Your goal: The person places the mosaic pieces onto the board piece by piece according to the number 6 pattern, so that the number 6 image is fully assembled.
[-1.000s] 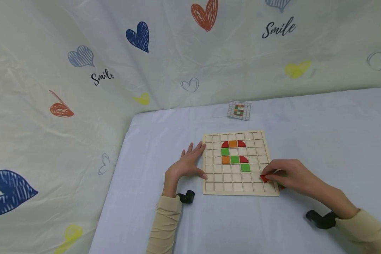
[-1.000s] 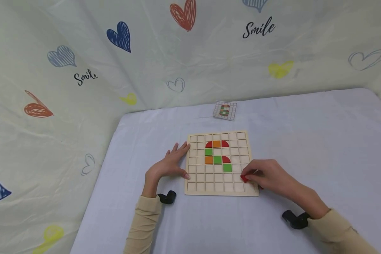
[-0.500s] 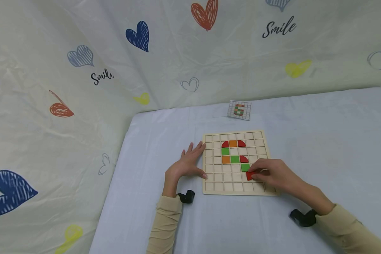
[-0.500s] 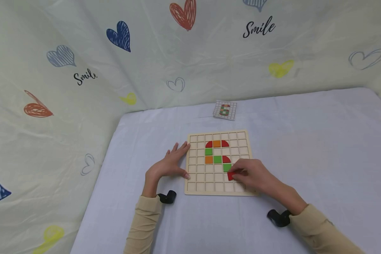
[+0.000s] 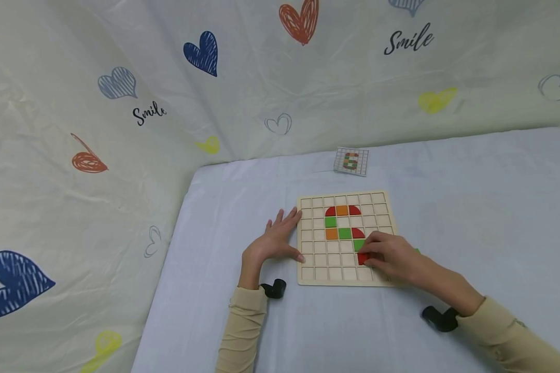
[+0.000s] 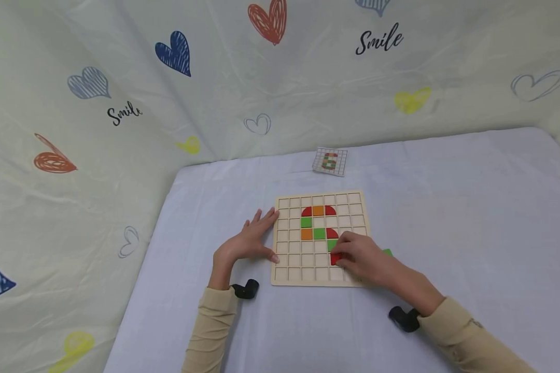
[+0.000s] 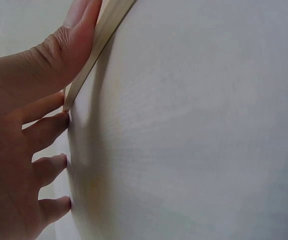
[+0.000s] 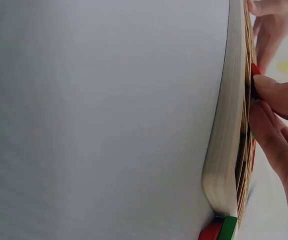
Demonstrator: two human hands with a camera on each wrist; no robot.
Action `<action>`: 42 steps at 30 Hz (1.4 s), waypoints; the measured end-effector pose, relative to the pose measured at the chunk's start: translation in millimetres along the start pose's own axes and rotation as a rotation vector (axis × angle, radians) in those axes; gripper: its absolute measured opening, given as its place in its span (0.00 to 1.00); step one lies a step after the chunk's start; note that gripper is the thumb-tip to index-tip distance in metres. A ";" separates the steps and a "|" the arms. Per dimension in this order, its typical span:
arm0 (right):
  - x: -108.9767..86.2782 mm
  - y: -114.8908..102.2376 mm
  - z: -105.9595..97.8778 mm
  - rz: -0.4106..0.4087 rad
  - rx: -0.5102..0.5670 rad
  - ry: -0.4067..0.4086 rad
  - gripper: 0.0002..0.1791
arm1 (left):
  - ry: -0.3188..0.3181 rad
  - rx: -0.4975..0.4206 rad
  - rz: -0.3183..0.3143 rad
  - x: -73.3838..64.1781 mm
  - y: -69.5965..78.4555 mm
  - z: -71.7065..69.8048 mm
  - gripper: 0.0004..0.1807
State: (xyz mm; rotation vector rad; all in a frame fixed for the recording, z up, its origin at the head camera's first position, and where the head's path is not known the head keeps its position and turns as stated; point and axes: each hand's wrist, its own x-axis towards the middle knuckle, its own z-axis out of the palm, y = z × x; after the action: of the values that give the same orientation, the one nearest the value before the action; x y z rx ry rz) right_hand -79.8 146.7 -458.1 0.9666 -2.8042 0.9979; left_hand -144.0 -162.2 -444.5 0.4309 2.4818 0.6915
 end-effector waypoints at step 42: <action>-52.5 29.5 -39.3 0.055 -0.227 0.062 0.18 | 0.002 0.009 -0.011 1.8 0.1 2.4 0.67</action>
State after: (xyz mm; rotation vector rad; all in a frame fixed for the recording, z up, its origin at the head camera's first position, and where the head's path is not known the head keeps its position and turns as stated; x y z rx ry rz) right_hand -61.1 216.1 -454.5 0.8217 -2.8265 0.6805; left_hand -144.1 -160.4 -447.0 0.4194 2.4885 0.6762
